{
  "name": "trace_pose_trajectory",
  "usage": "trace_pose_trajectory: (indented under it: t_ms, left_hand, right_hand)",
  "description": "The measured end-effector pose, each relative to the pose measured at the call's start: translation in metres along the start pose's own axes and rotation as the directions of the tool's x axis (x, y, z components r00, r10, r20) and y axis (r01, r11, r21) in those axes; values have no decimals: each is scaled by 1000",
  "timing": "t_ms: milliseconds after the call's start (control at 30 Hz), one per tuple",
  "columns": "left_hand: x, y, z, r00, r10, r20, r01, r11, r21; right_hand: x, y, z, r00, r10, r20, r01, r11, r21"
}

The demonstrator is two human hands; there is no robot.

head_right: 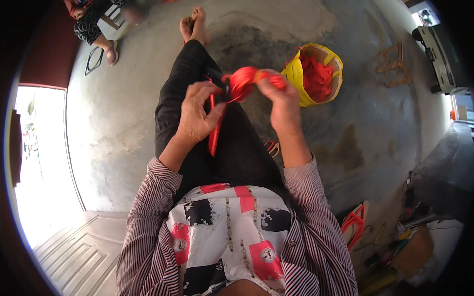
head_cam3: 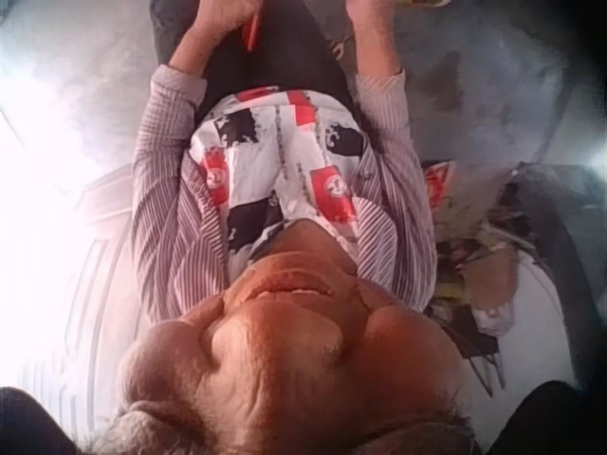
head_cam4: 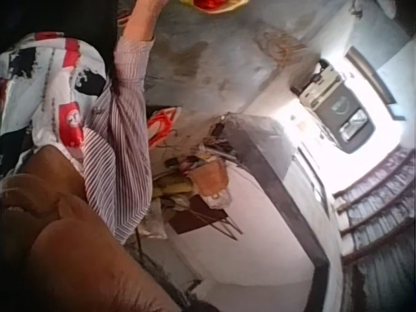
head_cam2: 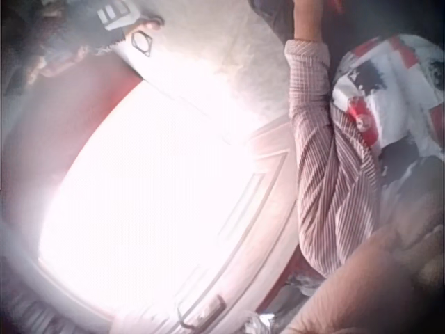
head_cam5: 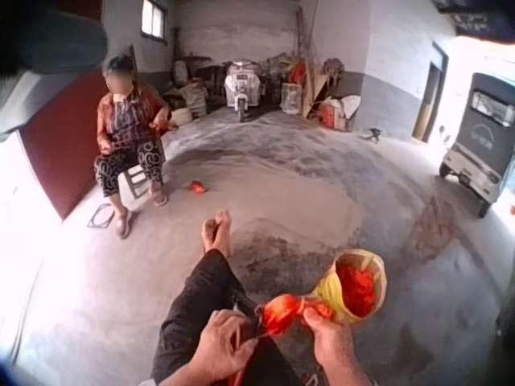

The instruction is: The recorder is wrapping a red cord or ribbon around a black and red circular frame, likely a component for furniture manufacturing.

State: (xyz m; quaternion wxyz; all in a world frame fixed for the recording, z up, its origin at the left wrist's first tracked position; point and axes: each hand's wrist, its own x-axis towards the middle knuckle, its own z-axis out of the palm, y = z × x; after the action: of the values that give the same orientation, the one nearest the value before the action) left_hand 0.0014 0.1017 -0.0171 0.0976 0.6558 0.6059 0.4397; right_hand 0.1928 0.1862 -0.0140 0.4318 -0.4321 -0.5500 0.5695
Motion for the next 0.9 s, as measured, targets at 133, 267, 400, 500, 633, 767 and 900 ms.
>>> trace_pose_trajectory:
  t_ms: [133,267,400,500,633,767,900]
  left_hand:
    - [-21,-2,21,927,-301,225,374,806,-459]
    - [-16,6,15,870,-389,303,485,786,-384]
    - [-21,-2,24,910,-319,267,399,849,-347]
    - [-17,0,23,881,-349,319,448,830,-331]
    - [-15,4,33,882,-366,296,452,833,-318]
    - [2,13,22,937,-348,-31,309,868,-388]
    - [23,10,-12,767,-597,235,588,508,-630]
  right_hand:
    - [-23,-16,-13,893,-264,366,41,856,516]
    - [-70,-39,11,575,-304,759,-169,864,474]
    - [-106,-55,18,645,21,764,-297,928,225]
    - [-112,-98,7,688,62,723,-322,919,228]
    - [-81,-154,-25,488,-620,614,97,738,668]
    - [-73,-140,-39,751,-487,445,248,833,494]
    - [-24,-93,-15,801,-317,508,583,608,-539]
